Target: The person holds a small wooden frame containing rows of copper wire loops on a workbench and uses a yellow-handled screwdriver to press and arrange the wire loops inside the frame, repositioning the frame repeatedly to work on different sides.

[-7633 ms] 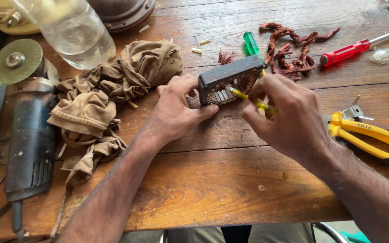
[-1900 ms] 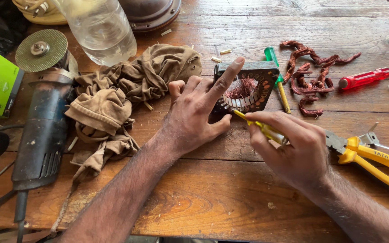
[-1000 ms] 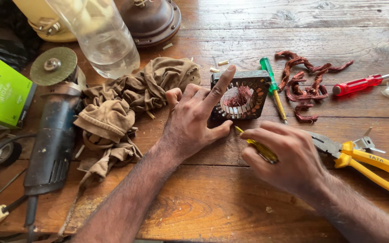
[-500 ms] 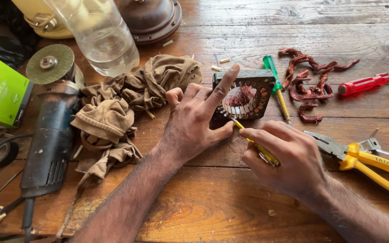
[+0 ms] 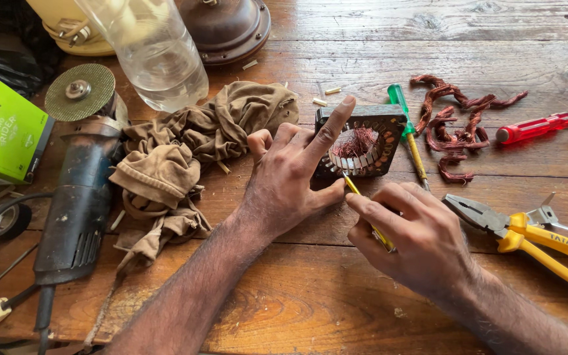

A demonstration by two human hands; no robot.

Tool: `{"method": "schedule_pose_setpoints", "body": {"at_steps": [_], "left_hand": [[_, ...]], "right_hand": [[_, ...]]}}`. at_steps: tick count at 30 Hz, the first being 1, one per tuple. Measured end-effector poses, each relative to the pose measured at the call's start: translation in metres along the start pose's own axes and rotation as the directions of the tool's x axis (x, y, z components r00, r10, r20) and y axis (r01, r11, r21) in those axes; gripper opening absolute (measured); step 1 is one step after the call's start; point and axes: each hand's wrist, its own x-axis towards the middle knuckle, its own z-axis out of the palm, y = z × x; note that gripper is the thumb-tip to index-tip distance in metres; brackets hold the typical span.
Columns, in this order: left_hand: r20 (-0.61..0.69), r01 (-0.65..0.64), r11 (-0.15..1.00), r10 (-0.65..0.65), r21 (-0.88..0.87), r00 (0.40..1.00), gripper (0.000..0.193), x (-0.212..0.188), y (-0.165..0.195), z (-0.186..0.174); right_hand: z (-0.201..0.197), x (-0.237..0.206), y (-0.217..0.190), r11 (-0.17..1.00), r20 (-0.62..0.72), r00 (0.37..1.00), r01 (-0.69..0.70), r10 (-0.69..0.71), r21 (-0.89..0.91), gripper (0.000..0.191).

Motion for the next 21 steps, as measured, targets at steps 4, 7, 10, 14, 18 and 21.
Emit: {"method": "schedule_pose_setpoints", "body": {"at_steps": [4,7,10,14,18,21], "left_hand": [[0.006,0.007,1.0,-0.007,-0.006,1.0,0.116,0.0,0.001,0.0],[-0.002,-0.003,1.0,0.003,-0.011,1.0,0.117,0.001,0.002,0.0],[0.006,-0.001,1.0,0.001,-0.015,1.0,0.116,0.0,0.004,-0.001],[0.002,0.001,1.0,-0.001,-0.023,1.0,0.118,0.002,0.008,-0.002],[0.016,0.009,1.0,-0.009,-0.011,1.0,0.118,0.007,0.005,0.0],[-0.028,-0.02,0.999,0.019,-0.027,0.999,0.12,0.014,-0.001,0.006]], "right_hand": [[0.0,0.0,0.0,0.999,0.023,0.999,-0.039,0.039,0.018,0.038],[-0.002,0.0,-0.005,0.982,0.051,0.984,-0.174,0.171,0.067,0.035],[-0.01,-0.001,-0.01,0.958,0.001,0.967,-0.253,0.255,0.135,0.032],[-0.014,0.0,-0.011,0.89,-0.04,0.931,-0.333,0.363,0.312,0.029],[-0.011,-0.001,-0.006,0.639,0.087,0.808,-0.522,0.583,0.565,0.03],[-0.007,0.002,0.0,0.845,-0.003,0.907,-0.392,0.422,0.363,0.029]]}}
